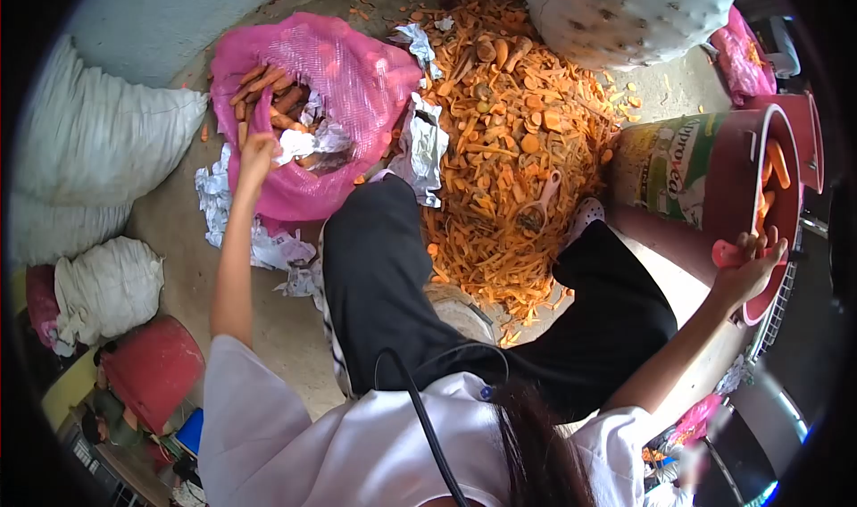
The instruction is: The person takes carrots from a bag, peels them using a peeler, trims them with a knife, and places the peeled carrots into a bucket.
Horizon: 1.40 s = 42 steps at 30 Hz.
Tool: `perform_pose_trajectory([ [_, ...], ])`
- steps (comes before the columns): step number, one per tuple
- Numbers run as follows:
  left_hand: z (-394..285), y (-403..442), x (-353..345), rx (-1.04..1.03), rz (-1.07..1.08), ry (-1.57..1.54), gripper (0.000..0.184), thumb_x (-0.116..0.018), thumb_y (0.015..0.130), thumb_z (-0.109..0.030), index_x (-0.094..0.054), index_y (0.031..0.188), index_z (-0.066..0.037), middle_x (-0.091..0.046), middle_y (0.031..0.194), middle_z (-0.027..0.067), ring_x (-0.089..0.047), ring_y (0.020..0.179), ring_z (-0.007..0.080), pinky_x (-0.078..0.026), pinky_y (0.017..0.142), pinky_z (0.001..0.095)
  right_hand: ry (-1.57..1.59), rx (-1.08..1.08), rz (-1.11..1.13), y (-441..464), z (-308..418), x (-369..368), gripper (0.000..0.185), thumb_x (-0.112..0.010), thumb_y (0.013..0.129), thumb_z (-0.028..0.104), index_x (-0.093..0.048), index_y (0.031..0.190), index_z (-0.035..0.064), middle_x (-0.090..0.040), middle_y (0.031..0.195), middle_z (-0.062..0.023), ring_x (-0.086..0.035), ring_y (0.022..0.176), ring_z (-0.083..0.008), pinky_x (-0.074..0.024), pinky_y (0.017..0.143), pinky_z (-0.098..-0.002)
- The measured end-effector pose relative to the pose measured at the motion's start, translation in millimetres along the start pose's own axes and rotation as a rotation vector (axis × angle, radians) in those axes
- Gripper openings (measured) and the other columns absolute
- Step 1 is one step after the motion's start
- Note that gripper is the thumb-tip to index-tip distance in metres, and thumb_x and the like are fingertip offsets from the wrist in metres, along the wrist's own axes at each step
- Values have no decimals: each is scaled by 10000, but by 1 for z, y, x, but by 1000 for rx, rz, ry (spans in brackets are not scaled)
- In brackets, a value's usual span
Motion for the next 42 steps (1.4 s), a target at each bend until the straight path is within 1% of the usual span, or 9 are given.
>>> perform_pose_trajectory([
  [8,2,222,-5,-405,-183,1349,392,-562,818,-224,-553,1142,-4,-557,1158,244,-579,1014,406,-477,875,465,-53,-145,84,7,-29,-33,545,-477,956,393,-461,1256,-62,-354,690,24,-345,601,-68,-338,557,-215],
  [14,66,275,1,383,116,1500,746,-436,815,-588,-451,1333,-52,-392,1399,217,-338,1304,422,-329,1051,482,-123,-255,92,17,-56,-28,513,-483,963,363,-458,1260,-54,-337,710,25,-315,575,-59,-312,533,-208],
  [18,101,307,6,2,-6,1497,647,-405,858,-521,-504,1276,-36,-458,1309,269,-426,1231,415,-360,1029,459,-155,-292,118,8,-65,-43,484,-507,961,315,-449,1272,-51,-332,703,25,-317,572,-51,-300,522,-207],
  [21,83,291,-27,-795,30,1610,559,-424,884,-405,-444,1310,-45,-502,1256,275,-501,1140,422,-416,959,469,-176,-354,190,-5,-69,-54,455,-525,955,286,-467,1265,-41,-331,703,36,-313,568,-39,-299,525,-198],
  [24,60,264,-48,-474,74,1255,578,-452,882,-307,-341,1375,-26,-553,1127,313,-564,994,448,-467,819,520,-313,-318,233,-18,-67,-64,402,-520,957,254,-490,1251,-19,-322,698,61,-318,586,-23,-295,520,-184],
  [27,3,208,-69,-357,-145,1119,395,-444,867,-296,-642,891,44,-633,921,261,-606,862,414,-470,750,511,-318,-270,308,-28,-61,-69,399,-538,949,261,-514,1223,-28,-341,708,62,-311,574,-11,-287,526,-182],
  [31,-15,159,-143,-69,61,-418,265,-535,917,-261,-364,993,-73,-456,613,24,-552,463,157,-429,371,275,-266,-325,396,-41,-61,-63,387,-545,942,225,-506,1227,-34,-367,705,63,-315,558,-8,-291,521,-176],
  [35,-143,82,-220,-183,0,61,350,-537,915,-265,-348,1072,-15,-568,710,98,-601,505,160,-444,365,263,-165,-329,286,-52,-52,-59,366,-557,934,236,-545,1186,-30,-387,706,66,-327,544,-11,-286,510,-173],
  [42,-54,55,-181,176,228,4,490,-565,907,-318,-327,1187,6,-561,747,88,-533,457,120,-394,321,249,-386,-312,519,-79,-53,-82,562,-322,975,511,-537,1257,75,-358,684,54,-327,548,-42,-281,475,-202],
])
Point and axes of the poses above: each hand's wrist, its own y-axis towards the middle knuckle, its own x-axis out of the back of the hand, z = x × y, the point moved 9 cm from there along y, towards the middle knuckle
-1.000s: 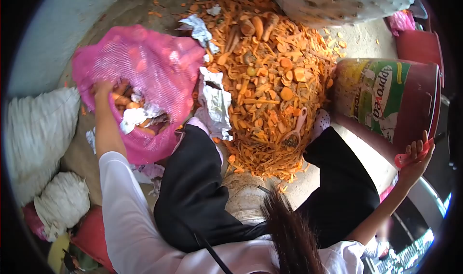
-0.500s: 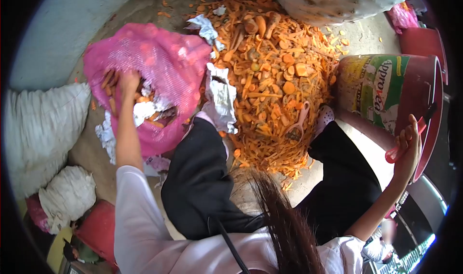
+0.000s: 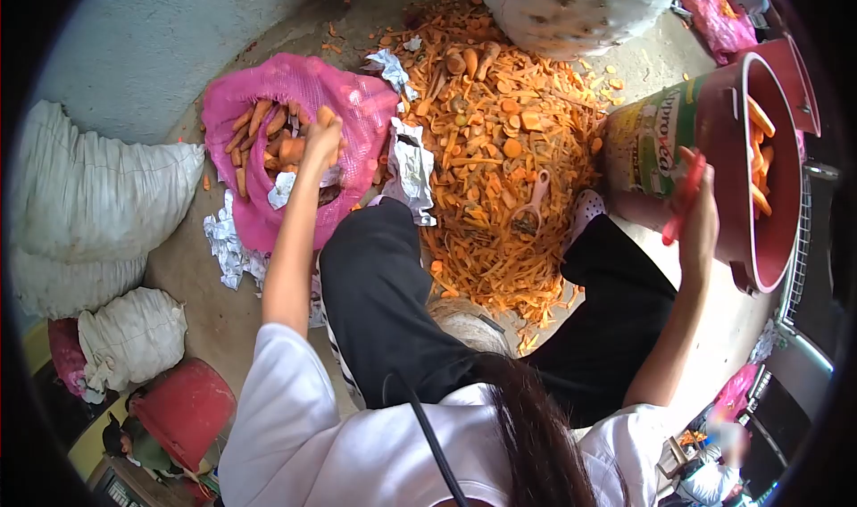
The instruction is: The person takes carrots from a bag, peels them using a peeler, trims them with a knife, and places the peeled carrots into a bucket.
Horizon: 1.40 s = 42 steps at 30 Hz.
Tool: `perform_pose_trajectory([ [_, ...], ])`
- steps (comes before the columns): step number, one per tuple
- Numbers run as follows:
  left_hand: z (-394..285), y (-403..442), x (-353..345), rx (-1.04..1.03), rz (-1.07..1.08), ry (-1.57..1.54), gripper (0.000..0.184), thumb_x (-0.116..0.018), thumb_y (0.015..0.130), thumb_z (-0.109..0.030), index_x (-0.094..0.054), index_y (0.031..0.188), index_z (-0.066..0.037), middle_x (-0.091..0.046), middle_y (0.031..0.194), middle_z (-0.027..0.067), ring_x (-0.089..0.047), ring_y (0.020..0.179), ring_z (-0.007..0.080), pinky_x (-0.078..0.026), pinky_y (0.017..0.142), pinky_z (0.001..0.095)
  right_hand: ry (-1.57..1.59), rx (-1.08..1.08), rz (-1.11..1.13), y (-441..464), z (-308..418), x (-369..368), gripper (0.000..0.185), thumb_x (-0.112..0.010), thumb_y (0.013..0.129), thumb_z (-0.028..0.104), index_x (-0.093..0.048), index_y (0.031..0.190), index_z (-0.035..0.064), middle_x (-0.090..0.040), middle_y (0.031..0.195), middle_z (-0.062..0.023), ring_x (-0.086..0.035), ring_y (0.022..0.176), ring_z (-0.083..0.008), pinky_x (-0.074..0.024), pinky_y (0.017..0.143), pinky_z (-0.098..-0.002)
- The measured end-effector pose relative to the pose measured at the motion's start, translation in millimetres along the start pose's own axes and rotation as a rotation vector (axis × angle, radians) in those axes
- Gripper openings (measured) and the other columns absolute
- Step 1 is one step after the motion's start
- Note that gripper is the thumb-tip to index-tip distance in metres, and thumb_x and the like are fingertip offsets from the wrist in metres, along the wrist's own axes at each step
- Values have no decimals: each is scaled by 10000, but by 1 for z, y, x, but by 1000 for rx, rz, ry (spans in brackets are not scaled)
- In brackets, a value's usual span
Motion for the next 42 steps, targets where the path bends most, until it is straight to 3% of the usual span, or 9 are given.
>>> perform_pose_trajectory([
  [3,-70,-125,10,-208,-130,53,494,-572,912,-344,-357,1197,-2,-578,816,83,-567,556,117,-439,418,254,-86,91,86,-7,4,-17,393,-429,982,371,-556,1158,43,-488,748,13,-494,622,-62,-395,534,-200],
  [10,-179,-289,-56,-670,393,-252,401,-567,931,-192,-375,1250,-44,-598,1008,91,-595,900,166,-489,801,287,316,222,386,-55,32,-65,245,-476,981,221,-500,1084,0,-571,880,-49,-564,752,-105,-479,691,-239],
  [18,-150,-338,-154,-1025,267,38,280,-666,874,-175,-509,1077,-63,-470,849,-48,-457,724,24,-390,634,175,-37,319,420,-96,29,-100,314,-506,907,241,-524,1053,-36,-645,885,-165,-628,781,-224,-486,713,-328],
  [26,-127,-314,-177,-553,399,-174,214,-706,834,-162,-579,944,-30,-589,814,-6,-546,720,56,-454,646,214,-96,405,409,-100,30,-120,372,-566,891,317,-535,1001,-38,-596,751,-171,-599,686,-260,-468,640,-364],
  [31,-141,-317,-170,-648,397,-232,257,-696,845,-149,-600,1036,-7,-641,952,34,-594,827,81,-483,733,223,-115,388,368,-90,29,-115,399,-609,872,343,-525,974,-33,-594,766,-191,-602,706,-306,-472,656,-384],
  [32,-144,-316,-169,-726,378,-241,255,-692,848,-149,-599,1033,-1,-647,964,35,-602,834,91,-486,740,228,-144,464,301,-89,30,-110,365,-571,919,321,-504,1041,-18,-560,768,-103,-535,687,-165,-451,650,-306],
  [34,-151,-321,-170,-863,375,-361,319,-705,841,-251,-592,1025,-15,-648,936,45,-607,859,98,-487,731,260,-99,511,219,-85,30,-104,356,-532,946,309,-497,1083,-18,-539,753,-88,-522,672,-160,-447,639,-304],
  [39,-163,-346,-155,-1154,-7,155,232,-710,829,-237,-614,930,-50,-652,831,70,-637,758,172,-495,659,297,-34,544,359,-85,29,-117,352,-435,993,307,-537,1077,-19,-511,752,-94,-502,665,-155,-433,629,-294],
  [42,-164,-359,-154,-1277,-145,228,222,-713,824,-223,-598,907,-52,-644,807,90,-639,727,232,-489,621,322,-78,229,425,-91,18,-120,477,-477,941,457,-564,1024,-4,-537,727,-113,-529,695,-152,-438,644,-295],
])
Point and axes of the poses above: each hand's wrist, its own y-axis towards the middle knuckle, its own x-axis out of the back of the hand, z = x × y, the point moved 9 cm from there along y, towards the middle knuckle
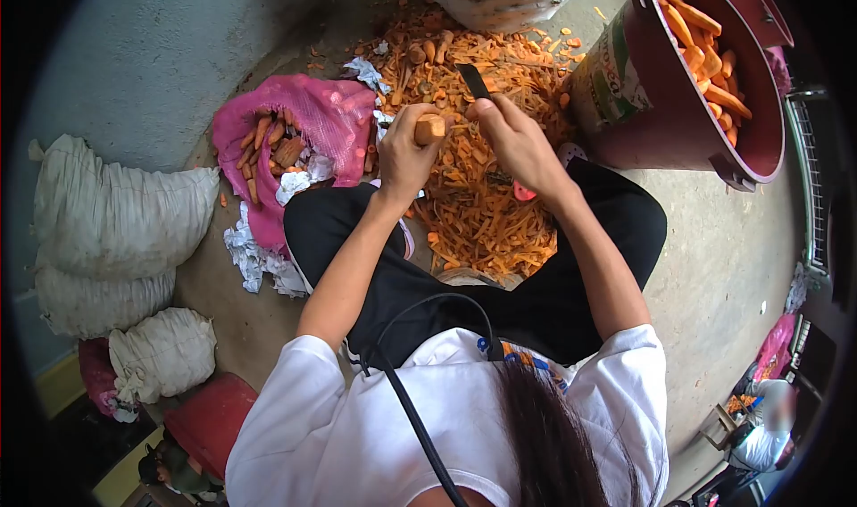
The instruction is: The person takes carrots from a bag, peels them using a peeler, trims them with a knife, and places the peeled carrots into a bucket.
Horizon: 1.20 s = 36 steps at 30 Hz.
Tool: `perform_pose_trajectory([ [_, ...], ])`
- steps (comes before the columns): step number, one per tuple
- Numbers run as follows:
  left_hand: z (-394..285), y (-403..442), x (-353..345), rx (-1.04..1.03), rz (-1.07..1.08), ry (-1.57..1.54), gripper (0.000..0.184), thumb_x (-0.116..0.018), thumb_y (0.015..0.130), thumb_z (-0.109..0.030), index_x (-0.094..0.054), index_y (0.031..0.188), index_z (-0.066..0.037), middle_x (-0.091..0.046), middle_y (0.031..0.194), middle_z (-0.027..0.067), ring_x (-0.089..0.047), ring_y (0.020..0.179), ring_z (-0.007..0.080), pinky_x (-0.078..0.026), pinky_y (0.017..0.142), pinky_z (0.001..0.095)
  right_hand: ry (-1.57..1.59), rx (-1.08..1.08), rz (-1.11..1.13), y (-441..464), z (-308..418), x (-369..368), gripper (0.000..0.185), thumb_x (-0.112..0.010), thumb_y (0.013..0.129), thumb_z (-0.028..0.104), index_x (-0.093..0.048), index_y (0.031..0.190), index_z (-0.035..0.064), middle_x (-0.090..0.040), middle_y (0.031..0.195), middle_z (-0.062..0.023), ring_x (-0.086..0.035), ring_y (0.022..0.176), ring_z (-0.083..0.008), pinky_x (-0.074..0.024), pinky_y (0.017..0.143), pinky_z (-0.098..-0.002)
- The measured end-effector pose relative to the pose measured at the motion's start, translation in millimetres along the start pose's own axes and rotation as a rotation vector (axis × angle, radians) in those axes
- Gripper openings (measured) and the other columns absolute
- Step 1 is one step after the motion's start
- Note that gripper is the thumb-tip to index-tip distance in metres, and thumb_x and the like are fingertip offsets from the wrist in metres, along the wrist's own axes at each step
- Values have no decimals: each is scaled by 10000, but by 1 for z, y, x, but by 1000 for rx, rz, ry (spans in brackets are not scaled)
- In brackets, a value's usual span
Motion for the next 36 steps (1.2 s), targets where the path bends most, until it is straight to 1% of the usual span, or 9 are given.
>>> perform_pose_trajectory([
  [2,-3,1,0,-10,-4,-31,205,-709,819,-187,-592,913,-48,-640,809,97,-637,730,244,-488,618,334,-200,1,2,-3,4,-6,637,-570,814,619,-576,893,-13,-557,665,-119,-565,627,-207,-455,600,-331],
  [6,-13,0,0,-66,22,-20,210,-654,818,-126,-537,966,-31,-592,838,133,-611,781,347,-483,640,393,-364,200,-78,-7,22,-13,765,-583,678,766,-550,697,2,-558,530,-139,-619,527,-318,-497,525,-403],
  [15,-12,-6,-7,-126,39,42,147,-573,851,-97,-506,951,-12,-556,833,149,-583,769,371,-469,633,413,-419,267,-131,-8,20,-16,693,-639,696,689,-517,644,9,-533,510,-138,-583,494,-315,-474,495,-392],
  [24,-1,-9,-15,-99,100,41,136,-592,855,-138,-562,939,-35,-596,909,121,-599,822,333,-482,698,415,-547,354,-149,-8,23,-36,573,-553,839,574,-555,681,23,-565,536,-145,-585,492,-354,-468,485,-420],
  [28,23,-12,-19,208,141,-8,181,-625,842,-149,-548,944,-21,-607,916,164,-608,837,339,-484,717,392,-383,182,-91,5,6,-26,593,-551,848,569,-593,768,-17,-584,592,-170,-605,554,-347,-472,541,-418],
  [32,51,-14,-9,424,94,-132,240,-667,798,-166,-556,948,-15,-614,810,143,-626,757,239,-483,683,345,-251,-63,116,37,-49,-17,531,-588,852,545,-578,764,21,-523,616,4,-497,529,-116,-415,519,-287],
  [33,56,-15,-9,465,100,-188,239,-668,794,-164,-559,948,-16,-612,781,130,-625,736,214,-482,671,336,-106,-102,200,47,-69,-26,535,-614,839,532,-567,786,2,-493,612,6,-464,501,-128,-404,511,-306],
  [35,89,-23,-17,526,86,-332,214,-658,802,-155,-585,951,-20,-624,763,62,-589,666,125,-466,592,279,-54,-513,335,47,-111,-34,527,-626,835,504,-557,806,-18,-495,623,-14,-481,520,-140,-429,498,-303],
  [36,95,-25,-18,632,130,-427,194,-643,817,-143,-586,958,-22,-627,780,49,-578,661,103,-458,582,260,-218,-455,334,64,-129,-31,513,-628,832,482,-572,824,-28,-540,656,-58,-528,567,-172,-453,518,-319],
])
Point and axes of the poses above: each hand's wrist, its own y-axis towards the middle knuckle, its own x-axis out of the back of the hand, z = x × y, the point moved 9 cm from there along y, towards the middle knuckle
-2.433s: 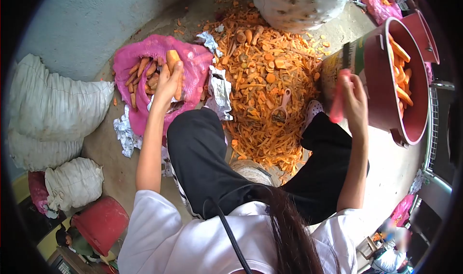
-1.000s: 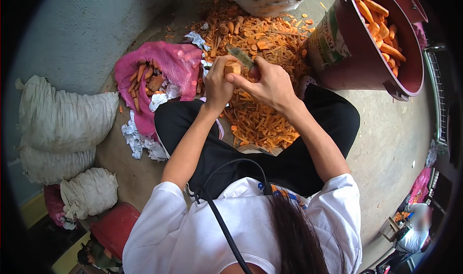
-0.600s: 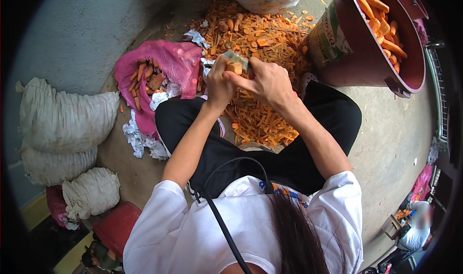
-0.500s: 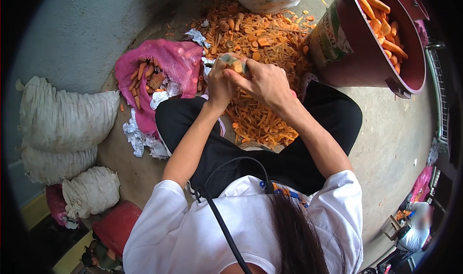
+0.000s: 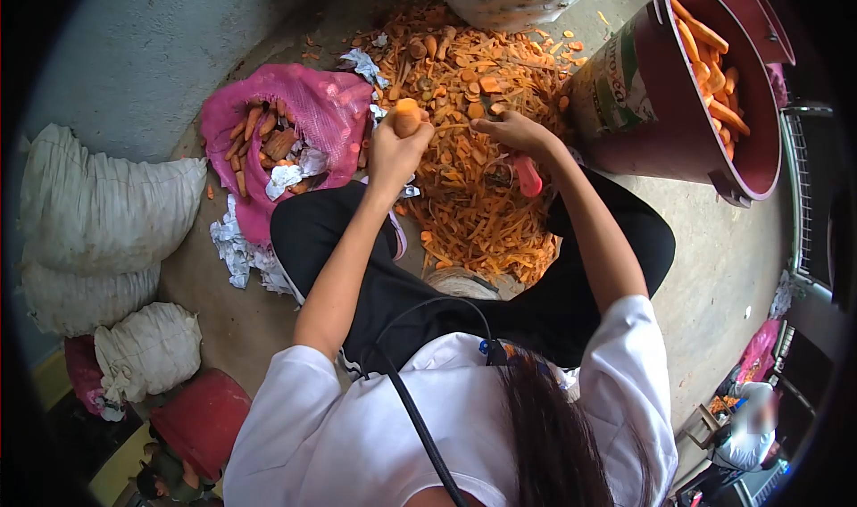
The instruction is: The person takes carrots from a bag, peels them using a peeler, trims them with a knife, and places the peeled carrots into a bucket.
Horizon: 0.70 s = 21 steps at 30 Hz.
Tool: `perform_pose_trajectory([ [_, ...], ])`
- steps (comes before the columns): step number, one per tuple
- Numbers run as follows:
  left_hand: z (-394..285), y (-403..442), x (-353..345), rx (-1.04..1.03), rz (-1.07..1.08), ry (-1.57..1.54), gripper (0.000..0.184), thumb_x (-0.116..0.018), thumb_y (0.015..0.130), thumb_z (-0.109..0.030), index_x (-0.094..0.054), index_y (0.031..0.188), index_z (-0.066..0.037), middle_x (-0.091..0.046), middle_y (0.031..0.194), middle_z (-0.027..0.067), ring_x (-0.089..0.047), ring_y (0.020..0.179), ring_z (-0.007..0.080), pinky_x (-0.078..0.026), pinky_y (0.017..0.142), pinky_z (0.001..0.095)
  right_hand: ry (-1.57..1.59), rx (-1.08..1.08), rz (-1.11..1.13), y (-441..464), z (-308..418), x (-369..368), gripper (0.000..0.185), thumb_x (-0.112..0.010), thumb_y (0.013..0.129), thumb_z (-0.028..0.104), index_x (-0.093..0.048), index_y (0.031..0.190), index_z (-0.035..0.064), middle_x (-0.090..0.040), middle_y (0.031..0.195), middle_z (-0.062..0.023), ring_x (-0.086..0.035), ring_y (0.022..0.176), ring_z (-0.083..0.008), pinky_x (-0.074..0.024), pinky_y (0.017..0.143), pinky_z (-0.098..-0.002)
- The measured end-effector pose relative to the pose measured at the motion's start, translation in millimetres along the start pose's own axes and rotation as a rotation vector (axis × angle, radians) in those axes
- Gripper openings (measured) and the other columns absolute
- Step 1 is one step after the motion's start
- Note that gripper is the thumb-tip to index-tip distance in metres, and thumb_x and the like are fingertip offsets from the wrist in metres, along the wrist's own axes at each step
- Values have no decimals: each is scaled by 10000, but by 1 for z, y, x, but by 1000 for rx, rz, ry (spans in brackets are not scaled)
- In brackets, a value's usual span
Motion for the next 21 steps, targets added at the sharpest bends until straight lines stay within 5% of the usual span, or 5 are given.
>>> perform_pose_trajectory([
  [6,-26,-8,5,96,159,-498,175,-593,844,-71,-568,1006,-11,-599,844,60,-549,673,93,-470,621,236,137,-58,-193,129,-61,-11,450,-566,856,365,-564,811,-82,-580,657,-128,-579,574,-251,-519,578,-372],
  [10,-40,-15,6,56,298,-837,165,-591,837,-42,-537,992,-54,-577,839,69,-565,719,132,-494,640,269,-505,-222,-247,151,-64,-32,424,-508,901,297,-525,1049,-100,-508,1122,-350,-605,916,-385,-503,773,-436],
  [13,-47,-17,11,-10,304,-861,182,-604,832,-32,-523,990,-70,-577,856,74,-569,738,142,-503,656,274,-371,160,-695,113,-19,-26,441,-589,852,335,-587,962,-92,-602,931,-325,-595,916,-391,-491,772,-424],
  [17,-50,-17,17,-61,275,-861,188,-605,833,-23,-508,983,-81,-566,881,66,-571,786,151,-509,659,276,-71,389,-190,40,86,-19,357,-588,886,258,-606,1096,-31,-655,1006,-194,-634,946,-266,-500,799,-357],
  [21,-56,-17,22,-111,238,-784,180,-590,839,-4,-505,978,-81,-560,877,44,-563,792,134,-493,714,265,24,661,-224,-57,154,7,291,-602,865,269,-671,963,4,-687,904,-144,-667,808,-230,-514,749,-349],
])
Point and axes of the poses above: each hand's wrist, its own y-axis towards the middle knuckle, its own x-axis out of the back of the hand, z = x × y, the point moved 9 cm from there along y, towards the middle knuckle
